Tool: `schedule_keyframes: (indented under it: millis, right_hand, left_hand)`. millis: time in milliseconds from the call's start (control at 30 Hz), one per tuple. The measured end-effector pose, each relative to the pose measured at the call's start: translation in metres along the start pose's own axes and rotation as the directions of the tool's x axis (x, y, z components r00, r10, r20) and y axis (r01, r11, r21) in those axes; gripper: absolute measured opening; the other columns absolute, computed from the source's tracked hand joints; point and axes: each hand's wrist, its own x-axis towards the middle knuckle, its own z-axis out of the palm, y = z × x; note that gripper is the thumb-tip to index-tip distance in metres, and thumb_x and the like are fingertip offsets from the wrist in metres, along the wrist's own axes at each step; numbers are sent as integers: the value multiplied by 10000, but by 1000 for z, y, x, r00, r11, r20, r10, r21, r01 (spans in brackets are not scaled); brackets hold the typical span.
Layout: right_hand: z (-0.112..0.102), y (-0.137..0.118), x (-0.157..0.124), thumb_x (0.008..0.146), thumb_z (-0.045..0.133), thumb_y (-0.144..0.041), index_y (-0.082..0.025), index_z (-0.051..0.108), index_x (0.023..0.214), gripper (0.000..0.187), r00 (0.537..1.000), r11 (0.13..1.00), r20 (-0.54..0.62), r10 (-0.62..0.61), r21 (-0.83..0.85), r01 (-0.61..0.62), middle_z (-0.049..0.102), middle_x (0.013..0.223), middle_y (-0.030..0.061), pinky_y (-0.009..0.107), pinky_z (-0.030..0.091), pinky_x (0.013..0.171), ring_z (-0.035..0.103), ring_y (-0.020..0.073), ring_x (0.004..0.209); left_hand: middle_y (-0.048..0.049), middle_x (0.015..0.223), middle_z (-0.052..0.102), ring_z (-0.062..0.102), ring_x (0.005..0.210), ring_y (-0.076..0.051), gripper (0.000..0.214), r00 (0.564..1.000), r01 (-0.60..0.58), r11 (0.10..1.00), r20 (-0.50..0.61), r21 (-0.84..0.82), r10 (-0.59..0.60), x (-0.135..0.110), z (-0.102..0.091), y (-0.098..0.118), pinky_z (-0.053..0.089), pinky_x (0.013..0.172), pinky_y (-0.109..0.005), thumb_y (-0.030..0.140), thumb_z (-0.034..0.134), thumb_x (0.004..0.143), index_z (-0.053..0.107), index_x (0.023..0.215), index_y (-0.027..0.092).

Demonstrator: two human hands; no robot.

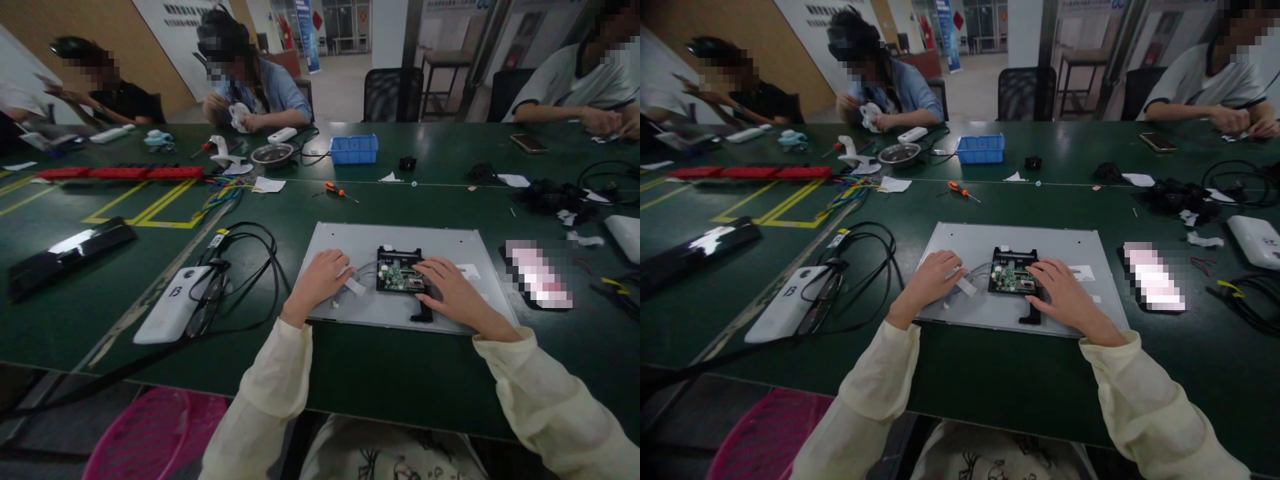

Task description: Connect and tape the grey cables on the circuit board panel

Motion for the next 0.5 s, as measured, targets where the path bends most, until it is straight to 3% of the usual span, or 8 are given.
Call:
schedule_keyframes:
  millis: [500]
  right_hand:
    - [1, -1, 0, 893, 492, -467, -251, 401, 1396, 555, 1000, 1000, -7, 14, 27, -14, 514, 1333, 124, 537, 370, 1067, 423, 323, 1274]
  left_hand:
    - [-79, 983, 585, 531, 957, -230, 193, 997, 28, 999, -68, -16, -29, -3, -2, 7, 399, 844, -369, 326, 446, 955, 576, 961, 184]
